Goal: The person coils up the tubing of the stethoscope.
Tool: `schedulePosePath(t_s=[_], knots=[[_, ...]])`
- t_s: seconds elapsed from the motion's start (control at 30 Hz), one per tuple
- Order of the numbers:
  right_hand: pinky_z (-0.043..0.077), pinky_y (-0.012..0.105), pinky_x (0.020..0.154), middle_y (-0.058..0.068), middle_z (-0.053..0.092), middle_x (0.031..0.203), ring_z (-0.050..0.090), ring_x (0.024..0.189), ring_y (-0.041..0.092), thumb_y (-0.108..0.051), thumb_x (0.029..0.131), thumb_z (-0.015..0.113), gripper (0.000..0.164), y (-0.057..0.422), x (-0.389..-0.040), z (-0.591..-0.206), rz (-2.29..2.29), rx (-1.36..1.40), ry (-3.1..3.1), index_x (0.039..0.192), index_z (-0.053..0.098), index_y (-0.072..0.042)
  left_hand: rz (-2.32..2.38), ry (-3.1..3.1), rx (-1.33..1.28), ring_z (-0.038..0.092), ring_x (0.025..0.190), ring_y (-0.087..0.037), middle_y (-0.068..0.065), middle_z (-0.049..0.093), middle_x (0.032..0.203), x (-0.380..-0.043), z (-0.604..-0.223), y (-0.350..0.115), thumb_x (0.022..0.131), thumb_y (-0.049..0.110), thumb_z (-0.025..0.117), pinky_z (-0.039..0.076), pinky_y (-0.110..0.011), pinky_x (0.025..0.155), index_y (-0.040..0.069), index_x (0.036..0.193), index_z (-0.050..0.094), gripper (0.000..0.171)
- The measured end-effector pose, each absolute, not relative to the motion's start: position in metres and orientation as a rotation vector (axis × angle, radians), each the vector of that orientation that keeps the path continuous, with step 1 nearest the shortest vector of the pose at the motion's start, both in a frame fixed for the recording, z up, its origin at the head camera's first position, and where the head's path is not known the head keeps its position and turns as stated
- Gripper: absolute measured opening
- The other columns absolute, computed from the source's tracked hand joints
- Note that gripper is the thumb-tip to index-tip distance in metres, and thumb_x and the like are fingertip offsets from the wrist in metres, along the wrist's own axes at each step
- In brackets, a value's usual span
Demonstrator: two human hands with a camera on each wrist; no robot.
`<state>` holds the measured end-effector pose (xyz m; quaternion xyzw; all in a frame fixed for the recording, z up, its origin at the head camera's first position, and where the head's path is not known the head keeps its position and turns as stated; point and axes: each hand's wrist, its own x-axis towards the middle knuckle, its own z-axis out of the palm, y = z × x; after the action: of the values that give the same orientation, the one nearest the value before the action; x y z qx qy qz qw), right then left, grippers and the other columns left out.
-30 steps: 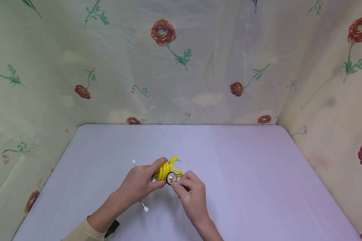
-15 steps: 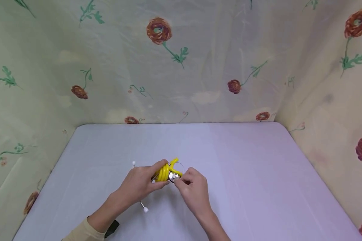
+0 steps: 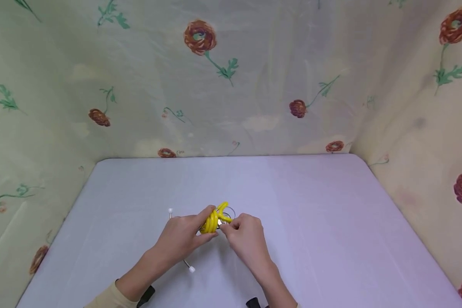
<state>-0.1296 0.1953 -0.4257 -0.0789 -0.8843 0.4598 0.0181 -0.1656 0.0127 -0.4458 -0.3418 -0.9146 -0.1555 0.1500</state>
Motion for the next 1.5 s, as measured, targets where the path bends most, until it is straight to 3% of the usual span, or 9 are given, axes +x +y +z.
schedulePosePath(t_s=[0.13, 0.23, 0.43, 0.8, 0.93, 1.07, 1.23, 1.5], knots=[[0.04, 0.022, 0.043, 0.007, 0.068, 0.073, 0.058, 0.046, 0.014, -0.018, 0.083, 0.079, 0.021, 0.194, -0.134, -0.426, 1.438, -0.308, -2.671, 0.072, 0.075, -0.001, -0.483, -2.624, -0.963, 0.035, 0.046, -0.001, 0.009, 0.059, 0.06, -0.166, -0.445, 0.014, 0.085, 0.045, 0.077, 0.027, -0.013, 0.045, 0.022, 0.131, 0.049, 0.058], [0.038, 0.021, 0.041, 0.006, 0.068, 0.066, 0.055, 0.043, 0.012, -0.02, 0.083, 0.08, 0.022, 0.192, -0.134, -0.431, 1.381, -0.283, -2.617, 0.07, 0.074, -0.003, -0.513, -2.645, -0.952, 0.035, 0.046, -0.001, 0.009, 0.057, 0.06, -0.164, -0.444, 0.016, 0.084, 0.044, 0.077, 0.028, -0.013, 0.045, 0.02, 0.129, 0.048, 0.058], [0.027, 0.017, 0.039, -0.005, 0.048, 0.043, 0.037, 0.038, 0.006, -0.019, 0.085, 0.078, 0.043, 0.188, -0.134, -0.439, 1.138, -0.151, -2.633, 0.049, 0.056, -0.011, -0.504, -2.673, -0.937, 0.03, 0.045, -0.002, 0.01, 0.048, 0.055, -0.163, -0.448, 0.017, 0.084, 0.044, 0.078, 0.025, -0.014, 0.044, 0.02, 0.13, 0.048, 0.06], [0.026, 0.017, 0.042, -0.006, 0.044, 0.047, 0.036, 0.044, 0.007, -0.023, 0.084, 0.08, 0.045, 0.189, -0.134, -0.439, 1.081, -0.09, -2.693, 0.051, 0.051, -0.012, -0.505, -2.661, -0.934, 0.033, 0.046, -0.002, 0.01, 0.053, 0.057, -0.165, -0.448, 0.011, 0.083, 0.045, 0.079, 0.027, -0.013, 0.045, 0.021, 0.13, 0.048, 0.061], [0.033, 0.02, 0.045, -0.001, 0.049, 0.056, 0.042, 0.05, 0.009, -0.023, 0.085, 0.079, 0.035, 0.198, -0.134, -0.438, 1.297, -0.142, -2.636, 0.061, 0.056, -0.01, -0.533, -2.682, -0.925, 0.034, 0.046, -0.002, 0.009, 0.059, 0.06, -0.166, -0.446, 0.009, 0.082, 0.045, 0.08, 0.029, -0.012, 0.046, 0.022, 0.131, 0.048, 0.062], [0.048, 0.023, 0.057, 0.008, 0.059, 0.08, 0.056, 0.064, 0.017, -0.023, 0.09, 0.073, 0.02, 0.209, -0.136, -0.438, 1.666, -0.266, -2.453, 0.087, 0.063, -0.006, -0.581, -2.708, -0.912, 0.041, 0.048, -0.002, 0.005, 0.068, 0.069, -0.167, -0.442, 0.008, 0.081, 0.045, 0.08, 0.035, -0.013, 0.049, 0.023, 0.132, 0.048, 0.063], [0.058, 0.029, 0.074, 0.008, 0.061, 0.109, 0.064, 0.087, 0.019, -0.03, 0.098, 0.062, 0.034, 0.217, -0.143, -0.442, 2.136, -0.21, -2.329, 0.121, 0.058, -0.005, -0.615, -2.742, -0.923, 0.044, 0.05, -0.003, 0.006, 0.068, 0.07, -0.166, -0.439, 0.006, 0.081, 0.044, 0.08, 0.036, -0.014, 0.05, 0.026, 0.132, 0.048, 0.063], [0.055, 0.029, 0.073, 0.001, 0.065, 0.107, 0.063, 0.087, 0.016, -0.029, 0.101, 0.055, 0.035, 0.217, -0.145, -0.447, 2.567, -0.224, -2.151, 0.124, 0.057, -0.003, -0.593, -2.706, -1.008, 0.043, 0.05, -0.002, 0.008, 0.068, 0.07, -0.166, -0.441, 0.004, 0.083, 0.046, 0.078, 0.036, -0.014, 0.051, 0.026, 0.134, 0.048, 0.063]])
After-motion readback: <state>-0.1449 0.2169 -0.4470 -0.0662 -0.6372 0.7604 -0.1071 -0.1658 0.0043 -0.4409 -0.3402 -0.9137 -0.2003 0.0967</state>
